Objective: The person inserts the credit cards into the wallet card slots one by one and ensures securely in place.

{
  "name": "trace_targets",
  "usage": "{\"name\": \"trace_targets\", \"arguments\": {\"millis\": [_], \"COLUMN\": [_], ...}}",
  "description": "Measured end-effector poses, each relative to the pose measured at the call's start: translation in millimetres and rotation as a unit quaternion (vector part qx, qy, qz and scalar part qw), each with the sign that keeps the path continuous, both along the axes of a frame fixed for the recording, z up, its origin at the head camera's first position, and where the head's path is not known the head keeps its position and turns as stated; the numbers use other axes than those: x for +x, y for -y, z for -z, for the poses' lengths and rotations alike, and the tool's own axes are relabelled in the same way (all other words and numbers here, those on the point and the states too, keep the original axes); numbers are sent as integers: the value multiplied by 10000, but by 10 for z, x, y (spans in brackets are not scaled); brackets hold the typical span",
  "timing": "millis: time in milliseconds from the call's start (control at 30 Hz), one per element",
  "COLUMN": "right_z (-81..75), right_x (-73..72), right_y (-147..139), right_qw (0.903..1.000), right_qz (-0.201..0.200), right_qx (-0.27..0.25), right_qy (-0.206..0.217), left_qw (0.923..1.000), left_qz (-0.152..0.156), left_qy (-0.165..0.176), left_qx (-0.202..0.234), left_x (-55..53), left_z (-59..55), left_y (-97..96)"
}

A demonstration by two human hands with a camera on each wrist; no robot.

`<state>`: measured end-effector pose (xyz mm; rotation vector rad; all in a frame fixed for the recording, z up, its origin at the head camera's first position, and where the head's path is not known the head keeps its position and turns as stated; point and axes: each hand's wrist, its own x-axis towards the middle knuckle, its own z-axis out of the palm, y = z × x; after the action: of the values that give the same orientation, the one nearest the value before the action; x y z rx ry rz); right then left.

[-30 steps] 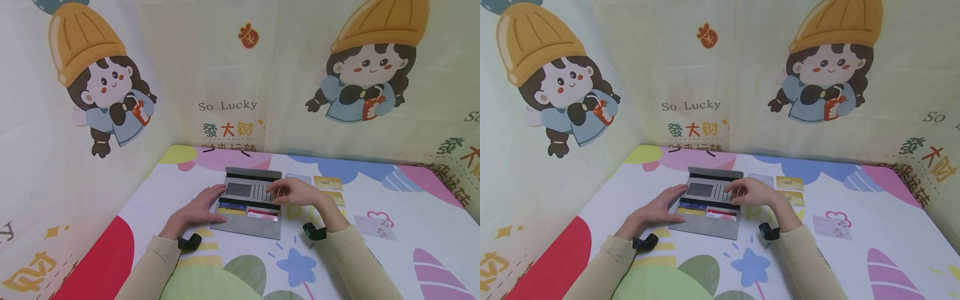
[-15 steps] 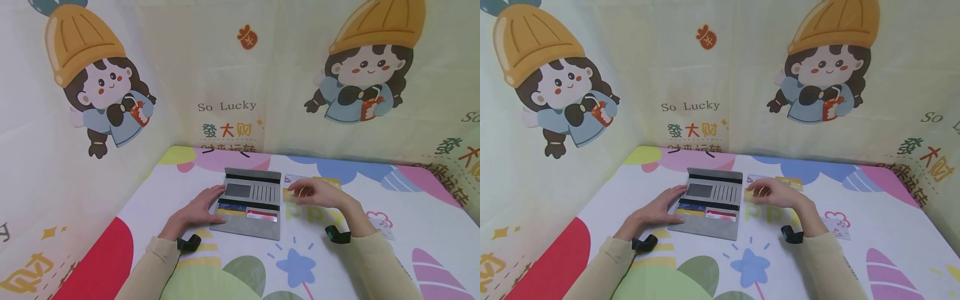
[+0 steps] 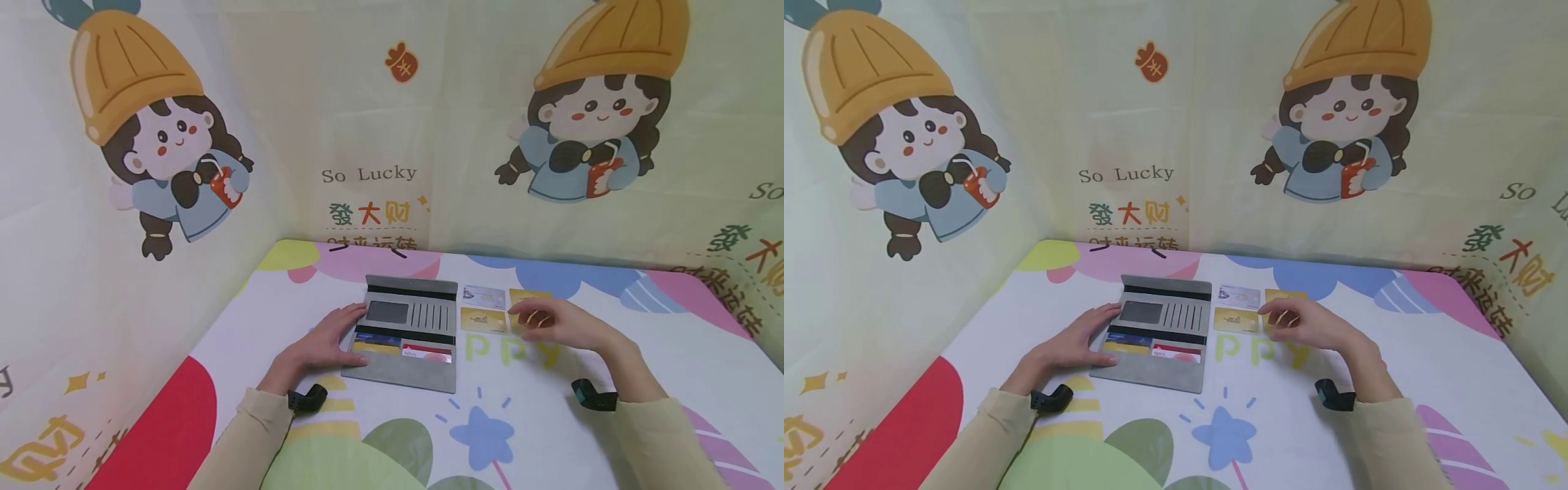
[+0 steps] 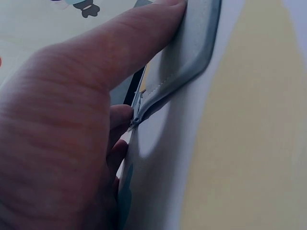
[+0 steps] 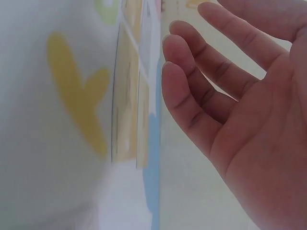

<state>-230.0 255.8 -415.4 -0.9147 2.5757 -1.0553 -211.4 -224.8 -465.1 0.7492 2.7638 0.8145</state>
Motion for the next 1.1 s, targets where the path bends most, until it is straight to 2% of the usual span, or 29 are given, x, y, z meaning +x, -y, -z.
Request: {"name": "trace_targets", "arguments": {"millis": [333,733,900,1100], "right_z": [57,127,152,171], "right_x": [118,236,285,340], "right_y": [-291,-639,-761,-869], "right_qw": [9985,9954,9959,9925], "right_qz": [474,726,698,909], "right_qx": [253,600,571,798], "right_qy": [53,153,-37,162], "left_qw": [10000,10000,10000,10000], "left_qz": [-50,-71,-8,17], "left_qy": [-25,17,-34,-27], "left_qx": [7,3,9,-4], "left_x": [-9,-7,-11,-8], "left_z": [5,17,21,14], "left_y": [13,9,15,14]}}
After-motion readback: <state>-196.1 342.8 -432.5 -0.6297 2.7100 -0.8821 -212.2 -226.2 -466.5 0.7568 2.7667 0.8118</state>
